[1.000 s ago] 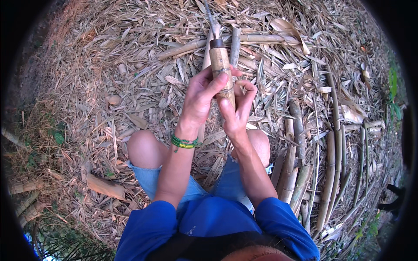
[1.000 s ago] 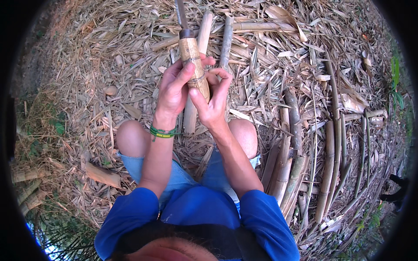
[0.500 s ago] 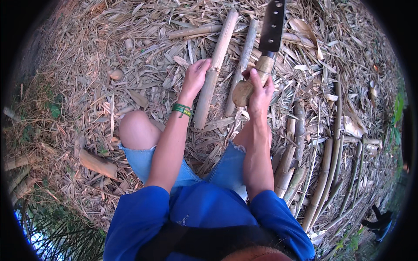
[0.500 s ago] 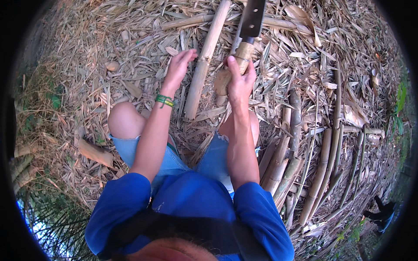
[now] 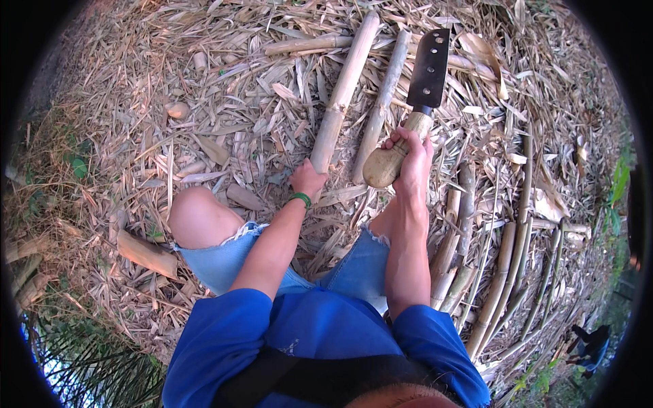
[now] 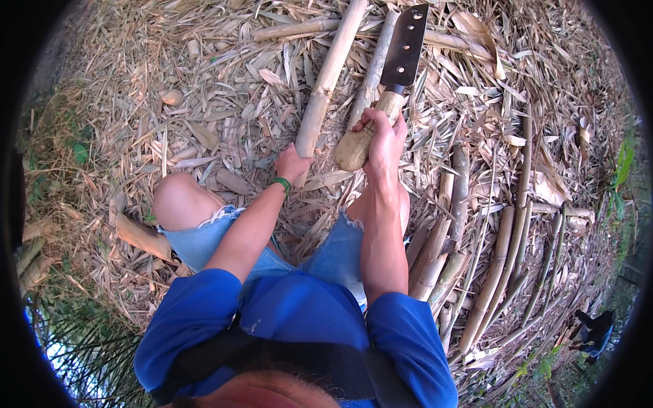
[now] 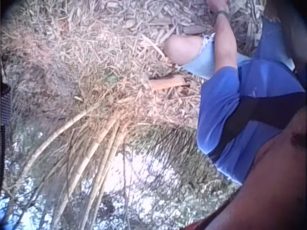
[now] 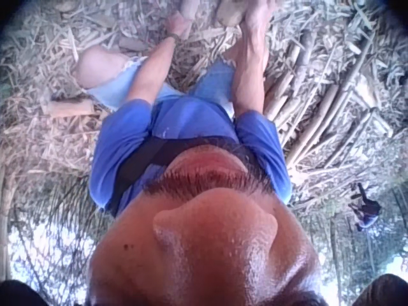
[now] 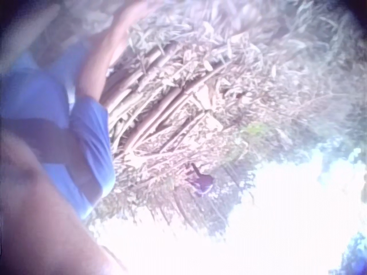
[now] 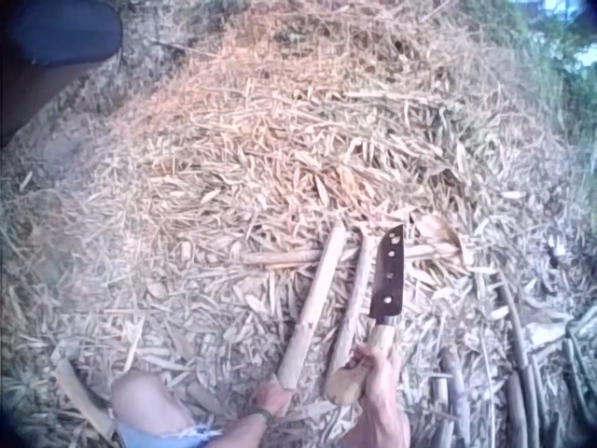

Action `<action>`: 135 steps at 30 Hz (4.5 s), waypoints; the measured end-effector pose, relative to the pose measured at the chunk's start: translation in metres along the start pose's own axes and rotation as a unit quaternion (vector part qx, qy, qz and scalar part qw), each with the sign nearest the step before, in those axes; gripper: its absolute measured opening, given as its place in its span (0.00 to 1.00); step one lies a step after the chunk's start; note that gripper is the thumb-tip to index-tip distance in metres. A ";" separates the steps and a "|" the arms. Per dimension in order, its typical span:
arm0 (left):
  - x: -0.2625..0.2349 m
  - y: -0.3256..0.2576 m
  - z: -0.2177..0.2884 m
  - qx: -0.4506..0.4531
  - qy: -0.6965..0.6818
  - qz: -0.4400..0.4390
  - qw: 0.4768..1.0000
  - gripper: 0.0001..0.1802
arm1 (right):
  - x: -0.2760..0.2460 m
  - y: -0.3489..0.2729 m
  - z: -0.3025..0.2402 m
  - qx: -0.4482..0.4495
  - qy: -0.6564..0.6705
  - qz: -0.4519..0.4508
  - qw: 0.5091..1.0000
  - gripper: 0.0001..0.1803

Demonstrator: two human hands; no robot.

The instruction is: The person cuts bamboo stalks into smaller sections using a cleaver and clears away debris while working on the ground.

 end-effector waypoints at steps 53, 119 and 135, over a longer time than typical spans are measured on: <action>-0.033 0.222 0.219 0.096 -0.391 -0.166 0.900 0.49 | -0.075 -0.064 -0.053 0.020 -0.115 0.097 0.988 0.15; -0.348 -0.021 0.205 0.478 -0.337 0.225 0.779 0.46 | 0.157 -0.186 -0.181 -0.253 -0.452 -0.085 0.851 0.22; -0.350 -0.017 0.208 0.522 -0.333 0.269 0.738 0.47 | 0.170 -0.178 -0.141 -0.328 -0.390 -0.044 0.859 0.19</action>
Point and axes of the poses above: each hand's wrist, its own y-axis towards the middle knuckle, its own x-axis out of the palm, z = x × y, the point moved 8 cm from there along y, towards the middle knuckle, and after that the axes turned 8 degrees about z, right-handed, at the moved point
